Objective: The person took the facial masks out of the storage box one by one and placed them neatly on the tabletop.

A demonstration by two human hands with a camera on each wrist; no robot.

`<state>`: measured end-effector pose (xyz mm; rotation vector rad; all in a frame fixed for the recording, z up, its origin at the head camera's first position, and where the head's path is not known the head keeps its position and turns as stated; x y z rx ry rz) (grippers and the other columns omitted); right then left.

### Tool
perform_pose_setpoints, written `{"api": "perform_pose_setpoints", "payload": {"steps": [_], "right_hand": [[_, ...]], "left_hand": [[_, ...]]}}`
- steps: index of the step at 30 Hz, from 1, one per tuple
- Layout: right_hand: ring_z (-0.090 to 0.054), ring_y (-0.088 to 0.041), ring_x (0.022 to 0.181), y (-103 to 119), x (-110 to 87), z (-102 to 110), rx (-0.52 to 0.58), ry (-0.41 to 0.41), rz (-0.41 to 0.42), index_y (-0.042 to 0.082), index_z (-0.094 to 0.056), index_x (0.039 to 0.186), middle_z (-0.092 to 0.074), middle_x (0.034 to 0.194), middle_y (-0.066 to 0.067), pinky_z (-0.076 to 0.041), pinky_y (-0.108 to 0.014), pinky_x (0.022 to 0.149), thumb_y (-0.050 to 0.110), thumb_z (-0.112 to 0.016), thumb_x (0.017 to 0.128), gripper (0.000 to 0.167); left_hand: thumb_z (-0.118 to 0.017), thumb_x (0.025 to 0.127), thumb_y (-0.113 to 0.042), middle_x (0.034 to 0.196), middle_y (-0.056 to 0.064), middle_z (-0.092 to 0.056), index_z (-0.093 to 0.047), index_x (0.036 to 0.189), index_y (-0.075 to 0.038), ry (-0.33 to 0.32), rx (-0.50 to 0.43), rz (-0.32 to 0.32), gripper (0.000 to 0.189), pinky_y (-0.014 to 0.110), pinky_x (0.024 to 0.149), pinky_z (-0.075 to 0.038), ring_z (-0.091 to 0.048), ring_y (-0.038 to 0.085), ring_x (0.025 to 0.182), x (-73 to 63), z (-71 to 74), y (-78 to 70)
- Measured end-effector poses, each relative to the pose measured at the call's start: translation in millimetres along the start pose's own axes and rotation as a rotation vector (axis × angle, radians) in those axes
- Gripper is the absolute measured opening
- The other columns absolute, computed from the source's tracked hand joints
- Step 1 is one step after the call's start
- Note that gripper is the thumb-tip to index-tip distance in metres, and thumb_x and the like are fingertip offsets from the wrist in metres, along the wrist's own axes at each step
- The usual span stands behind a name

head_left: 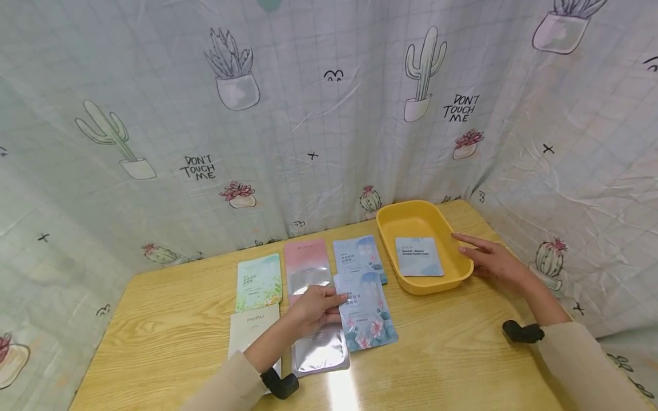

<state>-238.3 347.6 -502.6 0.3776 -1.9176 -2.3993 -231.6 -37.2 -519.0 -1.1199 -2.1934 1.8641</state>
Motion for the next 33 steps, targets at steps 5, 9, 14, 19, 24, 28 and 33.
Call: {"api": "perform_pose_setpoints", "payload": {"steps": [5, 9, 14, 19, 24, 28, 33], "right_hand": [[-0.066, -0.010, 0.113, 0, 0.3, -1, 0.039, 0.005, 0.015, 0.010, -0.031, 0.160, -0.025, 0.161, -0.027, -0.059, -0.031, 0.087, 0.027, -0.050, 0.109, 0.057], [-0.066, -0.011, 0.112, 0, 0.6, -2, 0.048, 0.005, 0.017, 0.009, -0.031, 0.160, -0.025, 0.161, -0.026, -0.060, -0.031, 0.086, 0.026, -0.050, 0.109, 0.057], [-0.067, -0.012, 0.110, 0, 0.3, -1, 0.043, -0.003, 0.003, 0.009, -0.031, 0.160, -0.027, 0.159, -0.025, -0.060, -0.032, 0.086, 0.028, -0.051, 0.109, 0.058], [-0.068, -0.012, 0.109, -1, 0.2, -1, 0.041, -0.013, -0.014, 0.011, -0.031, 0.160, -0.034, 0.155, -0.022, -0.060, -0.032, 0.086, 0.029, -0.052, 0.108, 0.059], [-0.068, -0.012, 0.110, -1, -0.2, -2, 0.033, -0.011, -0.013, 0.013, -0.032, 0.160, -0.034, 0.156, -0.024, -0.059, -0.031, 0.087, 0.030, -0.051, 0.109, 0.058], [-0.067, -0.011, 0.111, 0, -0.9, -1, 0.023, -0.008, -0.007, 0.013, -0.031, 0.161, -0.028, 0.160, -0.027, -0.059, -0.030, 0.087, 0.030, -0.051, 0.109, 0.058], [-0.067, -0.010, 0.111, -1, -1.5, 0, 0.015, -0.004, -0.010, 0.013, -0.030, 0.161, -0.027, 0.161, -0.027, -0.059, -0.030, 0.086, 0.031, -0.051, 0.109, 0.059]], "left_hand": [[-0.053, 0.106, -0.007, 0.123, 0.029, -0.066, -0.057, 0.132, 0.014, 0.021, -0.065, 0.053, 0.033, 0.048, 0.092, -0.056, -0.066, 0.040, 0.112, -0.1, -7.1, 15.2], [-0.049, 0.108, -0.010, 0.124, 0.032, -0.064, -0.055, 0.133, 0.016, 0.033, -0.096, 0.078, 0.036, 0.050, 0.094, -0.055, -0.064, 0.042, 0.116, -0.4, -11.5, 20.7], [-0.046, 0.108, -0.008, 0.123, 0.034, -0.063, -0.052, 0.133, 0.019, 0.048, -0.091, 0.115, 0.037, 0.049, 0.095, -0.054, -0.062, 0.042, 0.117, -1.7, -15.9, 29.1], [-0.046, 0.108, -0.008, 0.122, 0.034, -0.064, -0.053, 0.132, 0.019, 0.040, -0.077, 0.128, 0.036, 0.048, 0.093, -0.056, -0.063, 0.042, 0.116, -1.6, -16.1, 33.5], [-0.047, 0.108, -0.007, 0.120, 0.033, -0.065, -0.055, 0.129, 0.020, 0.008, -0.067, 0.133, 0.035, 0.045, 0.091, -0.057, -0.065, 0.042, 0.113, -0.5, -13.2, 34.7], [-0.047, 0.108, -0.007, 0.119, 0.032, -0.067, -0.057, 0.127, 0.019, -0.009, -0.063, 0.130, 0.033, 0.044, 0.090, -0.058, -0.066, 0.041, 0.111, -0.1, -12.5, 34.6], [-0.053, 0.106, -0.007, 0.115, 0.030, -0.069, -0.062, 0.123, 0.016, -0.028, -0.012, 0.115, 0.030, 0.043, 0.087, -0.059, -0.069, 0.039, 0.107, -2.9, -10.8, 31.0]]}}
Point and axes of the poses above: each hand's wrist, its own x-axis towards the middle knuckle, its own z-axis out of the back of the hand, y = z × x, the point moved 8 cm from there along x, towards the middle knuckle
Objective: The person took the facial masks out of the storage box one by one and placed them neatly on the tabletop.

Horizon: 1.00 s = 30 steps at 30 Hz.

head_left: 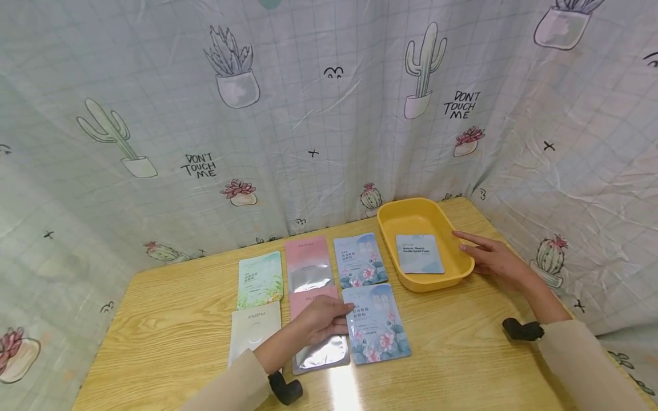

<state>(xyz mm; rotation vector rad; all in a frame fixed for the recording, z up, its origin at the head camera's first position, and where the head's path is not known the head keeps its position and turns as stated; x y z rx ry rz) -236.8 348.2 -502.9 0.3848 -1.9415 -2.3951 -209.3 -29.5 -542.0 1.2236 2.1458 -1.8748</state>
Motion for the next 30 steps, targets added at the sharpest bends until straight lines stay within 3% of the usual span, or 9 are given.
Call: {"api": "perform_pose_setpoints", "payload": {"steps": [6, 12, 19, 25, 30], "right_hand": [[-0.067, -0.010, 0.110, 0, 1.0, 0, -0.002, 0.002, -0.003, 0.013, -0.030, 0.161, -0.027, 0.161, -0.026, -0.059, -0.030, 0.086, 0.031, -0.052, 0.108, 0.060], [-0.066, -0.007, 0.111, 1, 0.5, 0, 0.003, -0.004, -0.004, 0.012, -0.030, 0.161, -0.026, 0.161, -0.026, -0.059, -0.030, 0.086, 0.032, -0.052, 0.108, 0.061], [-0.067, -0.009, 0.109, -3, 0.0, -1, 0.015, -0.015, -0.016, 0.011, -0.030, 0.160, -0.029, 0.158, -0.028, -0.059, -0.030, 0.086, 0.033, -0.052, 0.108, 0.061], [-0.066, -0.008, 0.111, -1, 1.2, -1, 0.009, -0.007, 0.004, 0.012, -0.032, 0.160, -0.027, 0.159, -0.029, -0.059, -0.030, 0.086, 0.032, -0.052, 0.108, 0.059], [-0.067, -0.008, 0.110, -3, 2.6, 1, -0.008, -0.013, -0.001, 0.015, -0.033, 0.160, -0.033, 0.157, -0.022, -0.059, -0.030, 0.086, 0.033, -0.052, 0.108, 0.059]], "left_hand": [[-0.060, 0.103, -0.008, 0.108, 0.028, -0.072, -0.067, 0.117, 0.014, -0.016, 0.079, -0.010, 0.027, 0.042, 0.084, -0.060, -0.072, 0.038, 0.100, -4.3, 5.7, -5.3], [-0.060, 0.101, -0.001, 0.106, 0.029, -0.071, -0.067, 0.111, 0.017, -0.027, 0.088, -0.041, 0.022, 0.043, 0.082, -0.061, -0.072, 0.038, 0.097, -3.7, 8.8, -9.0], [-0.066, 0.097, -0.001, 0.099, 0.027, -0.074, -0.071, 0.103, 0.014, -0.120, 0.086, -0.075, 0.017, 0.042, 0.077, -0.062, -0.075, 0.034, 0.088, -3.8, 15.8, -10.4], [-0.062, 0.100, -0.003, 0.102, 0.026, -0.073, -0.069, 0.110, 0.015, -0.123, 0.085, -0.054, 0.022, 0.042, 0.078, -0.062, -0.075, 0.033, 0.090, -7.7, 17.2, -11.4], [-0.056, 0.103, -0.005, 0.102, 0.028, -0.073, -0.066, 0.115, 0.016, -0.103, 0.064, -0.036, 0.026, 0.041, 0.080, -0.061, -0.075, 0.032, 0.090, -8.9, 16.5, -11.5]]}}
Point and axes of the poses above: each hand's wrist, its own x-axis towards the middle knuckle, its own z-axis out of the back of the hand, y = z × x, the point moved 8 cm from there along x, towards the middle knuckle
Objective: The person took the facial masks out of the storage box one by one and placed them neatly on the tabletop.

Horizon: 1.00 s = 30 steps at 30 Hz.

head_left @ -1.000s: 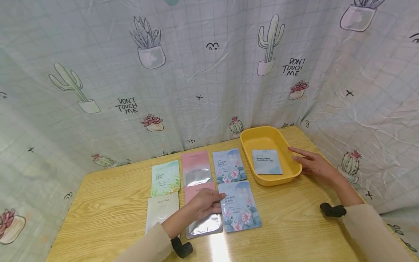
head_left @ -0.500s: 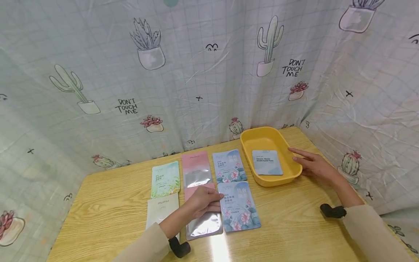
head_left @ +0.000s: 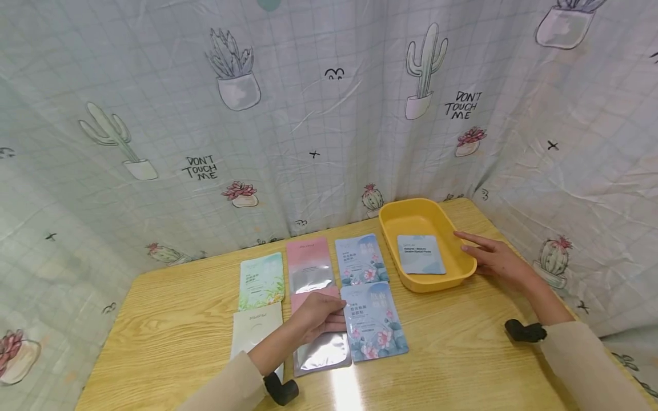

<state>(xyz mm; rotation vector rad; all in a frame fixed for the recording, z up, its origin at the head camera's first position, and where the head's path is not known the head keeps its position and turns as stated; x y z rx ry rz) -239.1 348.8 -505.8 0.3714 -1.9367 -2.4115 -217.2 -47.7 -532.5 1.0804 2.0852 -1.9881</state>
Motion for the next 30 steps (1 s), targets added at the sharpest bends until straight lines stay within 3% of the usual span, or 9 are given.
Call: {"api": "perform_pose_setpoints", "payload": {"steps": [4, 11, 18, 24, 30], "right_hand": [[-0.067, -0.008, 0.110, 0, -0.6, 2, -0.007, -0.004, -0.004, 0.015, -0.033, 0.160, -0.035, 0.156, -0.021, -0.059, -0.030, 0.086, 0.033, -0.052, 0.108, 0.059], [-0.067, -0.008, 0.110, 2, -3.1, 1, 0.000, -0.003, -0.001, 0.013, -0.031, 0.160, -0.028, 0.159, -0.029, -0.059, -0.028, 0.086, 0.034, -0.052, 0.108, 0.060], [-0.067, -0.008, 0.109, 3, -1.8, 2, -0.011, -0.006, 0.012, 0.013, -0.032, 0.160, -0.029, 0.159, -0.028, -0.059, -0.029, 0.086, 0.032, -0.051, 0.109, 0.058], [-0.066, -0.006, 0.110, 4, -2.6, 3, -0.001, -0.002, 0.012, 0.013, -0.032, 0.160, -0.026, 0.161, -0.027, -0.059, -0.028, 0.086, 0.032, -0.052, 0.108, 0.059], [-0.067, -0.007, 0.110, 3, -1.5, 1, -0.003, 0.015, 0.018, 0.012, -0.032, 0.160, -0.024, 0.162, -0.028, -0.059, -0.030, 0.086, 0.031, -0.052, 0.108, 0.059]], "left_hand": [[-0.055, 0.103, -0.002, 0.105, 0.028, -0.072, -0.065, 0.116, 0.018, -0.002, -0.005, -0.009, 0.026, 0.040, 0.081, -0.061, -0.075, 0.032, 0.090, 0.3, -1.1, 0.6], [-0.062, 0.099, 0.001, 0.104, 0.027, -0.073, -0.067, 0.113, 0.017, -0.066, 0.019, -0.073, 0.022, 0.040, 0.080, -0.061, -0.075, 0.032, 0.088, -0.6, 3.1, -4.5], [-0.067, 0.097, -0.003, 0.092, 0.024, -0.075, -0.072, 0.105, 0.013, -0.111, 0.262, -0.232, 0.019, 0.037, 0.072, -0.063, -0.076, 0.031, 0.080, -7.4, 14.6, -22.9], [-0.070, 0.095, -0.006, 0.091, 0.022, -0.075, -0.072, 0.105, 0.011, -0.147, 0.354, -0.280, 0.019, 0.038, 0.073, -0.063, -0.076, 0.032, 0.083, -11.2, 21.7, -38.6], [-0.075, 0.093, -0.009, 0.099, 0.011, -0.078, -0.077, 0.106, 0.002, -0.186, 0.653, -0.507, 0.018, 0.025, 0.077, -0.060, -0.076, 0.021, 0.090, -13.4, 14.1, -70.1]]}}
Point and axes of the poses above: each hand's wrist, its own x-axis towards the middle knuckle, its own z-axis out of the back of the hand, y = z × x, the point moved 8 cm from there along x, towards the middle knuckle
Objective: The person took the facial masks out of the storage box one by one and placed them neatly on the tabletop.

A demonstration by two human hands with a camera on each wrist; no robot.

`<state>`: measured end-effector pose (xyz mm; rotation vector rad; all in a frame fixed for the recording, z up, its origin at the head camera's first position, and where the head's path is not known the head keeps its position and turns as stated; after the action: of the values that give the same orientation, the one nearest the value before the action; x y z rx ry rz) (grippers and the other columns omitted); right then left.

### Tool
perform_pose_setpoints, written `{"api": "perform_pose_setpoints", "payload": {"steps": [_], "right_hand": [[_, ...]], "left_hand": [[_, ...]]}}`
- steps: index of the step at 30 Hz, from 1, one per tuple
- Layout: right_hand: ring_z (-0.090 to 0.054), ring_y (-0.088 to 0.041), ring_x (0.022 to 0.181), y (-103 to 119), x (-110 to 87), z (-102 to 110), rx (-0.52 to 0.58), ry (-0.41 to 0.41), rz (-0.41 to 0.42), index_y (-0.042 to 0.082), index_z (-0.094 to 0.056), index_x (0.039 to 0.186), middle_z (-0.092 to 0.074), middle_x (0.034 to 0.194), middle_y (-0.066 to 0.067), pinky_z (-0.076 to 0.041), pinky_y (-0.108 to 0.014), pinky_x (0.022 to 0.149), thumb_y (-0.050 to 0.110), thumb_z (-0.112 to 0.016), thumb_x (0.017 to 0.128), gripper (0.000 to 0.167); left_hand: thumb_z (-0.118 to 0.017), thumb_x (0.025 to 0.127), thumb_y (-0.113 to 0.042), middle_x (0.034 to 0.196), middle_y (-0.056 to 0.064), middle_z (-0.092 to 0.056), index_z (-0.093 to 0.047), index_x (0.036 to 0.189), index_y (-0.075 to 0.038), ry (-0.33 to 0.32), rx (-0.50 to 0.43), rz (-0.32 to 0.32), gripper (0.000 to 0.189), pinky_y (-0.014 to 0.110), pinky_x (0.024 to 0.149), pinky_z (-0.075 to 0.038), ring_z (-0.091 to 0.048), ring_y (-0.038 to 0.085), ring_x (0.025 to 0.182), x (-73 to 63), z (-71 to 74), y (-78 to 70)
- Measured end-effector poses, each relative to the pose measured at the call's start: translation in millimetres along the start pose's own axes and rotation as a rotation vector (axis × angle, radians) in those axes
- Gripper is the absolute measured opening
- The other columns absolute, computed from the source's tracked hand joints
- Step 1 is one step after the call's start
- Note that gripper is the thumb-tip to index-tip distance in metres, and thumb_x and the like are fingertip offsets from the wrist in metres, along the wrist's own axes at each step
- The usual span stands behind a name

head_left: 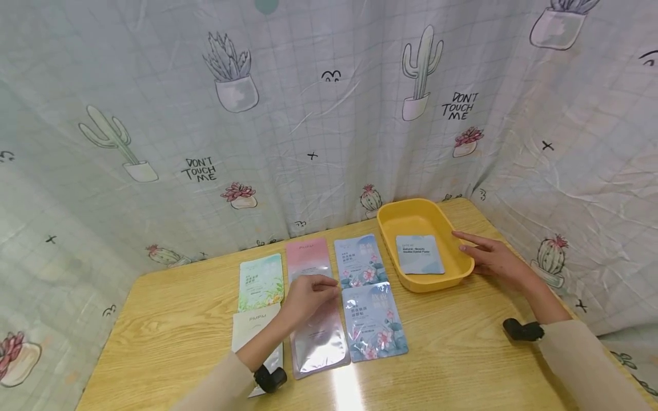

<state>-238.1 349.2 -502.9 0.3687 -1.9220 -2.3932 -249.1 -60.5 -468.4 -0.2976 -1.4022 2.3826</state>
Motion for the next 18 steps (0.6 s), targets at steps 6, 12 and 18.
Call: {"api": "perform_pose_setpoints", "payload": {"steps": [6, 12, 18], "right_hand": [[-0.066, -0.007, 0.111, 1, -0.8, 1, -0.016, -0.008, 0.001, 0.013, -0.033, 0.160, -0.025, 0.162, -0.028, -0.059, -0.030, 0.086, 0.032, -0.053, 0.108, 0.059], [-0.067, -0.012, 0.110, 2, -2.7, -1, -0.009, 0.003, 0.001, 0.010, -0.032, 0.160, -0.028, 0.161, -0.026, -0.059, -0.031, 0.085, 0.031, -0.053, 0.108, 0.060], [-0.067, -0.015, 0.111, 3, -1.4, -2, -0.014, 0.000, -0.003, 0.011, -0.034, 0.159, -0.031, 0.160, -0.024, -0.059, -0.031, 0.086, 0.031, -0.055, 0.107, 0.060]], "left_hand": [[-0.072, 0.097, -0.013, 0.118, 0.008, -0.074, -0.074, 0.121, -0.005, 0.082, 0.045, -0.128, 0.026, 0.023, 0.083, -0.059, -0.073, 0.019, 0.103, 32.9, -11.8, -39.6], [-0.070, 0.098, -0.024, 0.132, 0.005, -0.068, -0.067, 0.135, -0.013, 0.277, 0.237, -0.246, 0.038, 0.026, 0.092, -0.057, -0.068, 0.019, 0.115, 82.0, -49.8, -90.3], [-0.071, 0.096, -0.023, 0.136, 0.002, -0.066, -0.065, 0.138, -0.012, 0.619, 0.595, -0.432, 0.044, 0.024, 0.104, -0.048, -0.064, 0.017, 0.121, 136.6, -111.9, -123.5]]}}
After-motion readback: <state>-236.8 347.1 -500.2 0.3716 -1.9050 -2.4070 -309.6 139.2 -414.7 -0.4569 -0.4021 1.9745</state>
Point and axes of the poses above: each hand's wrist, its own x-axis towards the middle knuckle, its own z-axis out of the back of the hand, y = z × x, the point moved 8 cm from there along x, towards the middle knuckle
